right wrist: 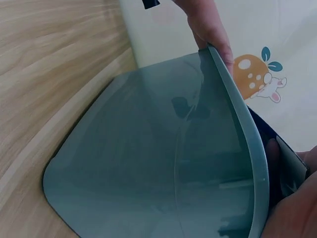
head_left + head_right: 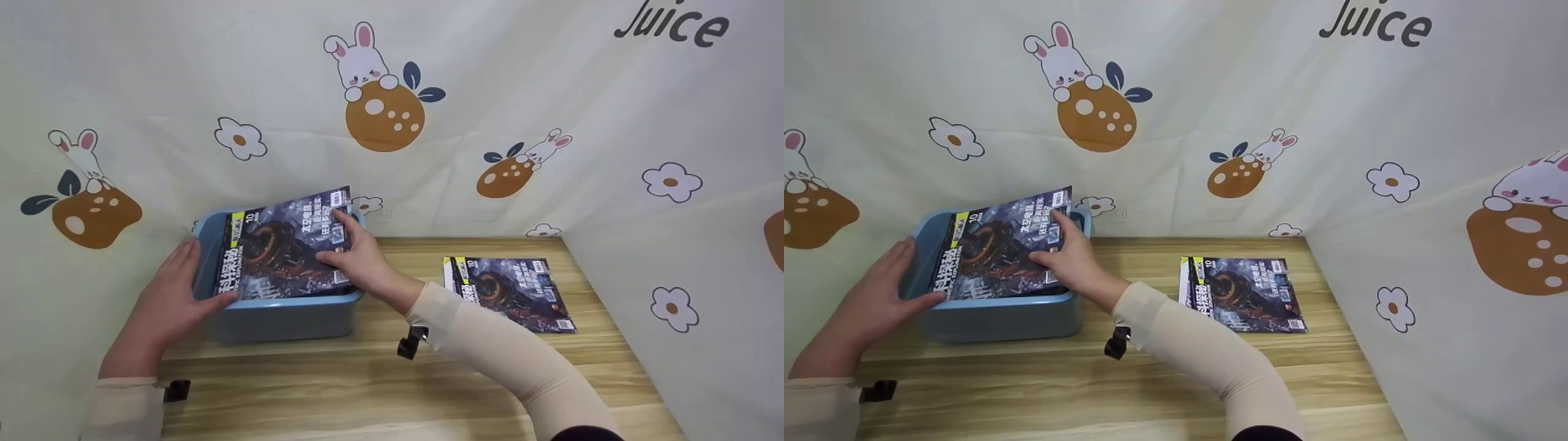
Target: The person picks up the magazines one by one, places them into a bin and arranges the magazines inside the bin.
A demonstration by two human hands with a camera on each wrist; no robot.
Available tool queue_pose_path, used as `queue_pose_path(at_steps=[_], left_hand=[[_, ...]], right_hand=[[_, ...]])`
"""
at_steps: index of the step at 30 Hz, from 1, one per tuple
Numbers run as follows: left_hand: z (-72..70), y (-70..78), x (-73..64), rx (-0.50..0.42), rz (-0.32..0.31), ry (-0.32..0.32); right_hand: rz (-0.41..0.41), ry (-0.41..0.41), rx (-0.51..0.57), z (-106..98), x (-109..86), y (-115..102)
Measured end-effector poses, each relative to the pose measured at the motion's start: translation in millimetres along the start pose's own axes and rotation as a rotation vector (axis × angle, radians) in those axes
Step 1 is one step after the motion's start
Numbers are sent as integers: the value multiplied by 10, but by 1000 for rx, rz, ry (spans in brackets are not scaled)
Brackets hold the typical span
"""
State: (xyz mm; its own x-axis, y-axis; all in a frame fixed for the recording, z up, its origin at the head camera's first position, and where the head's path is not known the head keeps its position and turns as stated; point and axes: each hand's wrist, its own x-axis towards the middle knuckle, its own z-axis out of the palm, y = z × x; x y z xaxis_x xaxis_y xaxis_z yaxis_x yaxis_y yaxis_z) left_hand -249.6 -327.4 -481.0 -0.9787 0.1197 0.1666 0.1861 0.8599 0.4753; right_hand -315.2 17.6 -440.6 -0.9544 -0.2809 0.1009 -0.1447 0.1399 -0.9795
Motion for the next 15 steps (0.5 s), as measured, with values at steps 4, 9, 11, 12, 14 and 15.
queue_pose_path(at_steps=[4, 9, 11, 12, 14, 15], left_hand=[[1, -17, 0, -5, 19, 13], [0, -11, -12, -5, 14, 10], [0, -7, -12, -5, 10, 9], [0, -6, -11, -5, 9, 10], [-1, -5, -6, -6, 12, 13], [-2, -5, -4, -7, 13, 14]], right_hand=[[-1, -9, -44, 65, 12, -13], [9, -29, -164, 115, 14, -27], [19, -37, -216, 124, 21, -30], [25, -43, -227, 128, 25, -29], [37, -57, -242, 132, 29, -29], [40, -64, -248, 134, 31, -31]])
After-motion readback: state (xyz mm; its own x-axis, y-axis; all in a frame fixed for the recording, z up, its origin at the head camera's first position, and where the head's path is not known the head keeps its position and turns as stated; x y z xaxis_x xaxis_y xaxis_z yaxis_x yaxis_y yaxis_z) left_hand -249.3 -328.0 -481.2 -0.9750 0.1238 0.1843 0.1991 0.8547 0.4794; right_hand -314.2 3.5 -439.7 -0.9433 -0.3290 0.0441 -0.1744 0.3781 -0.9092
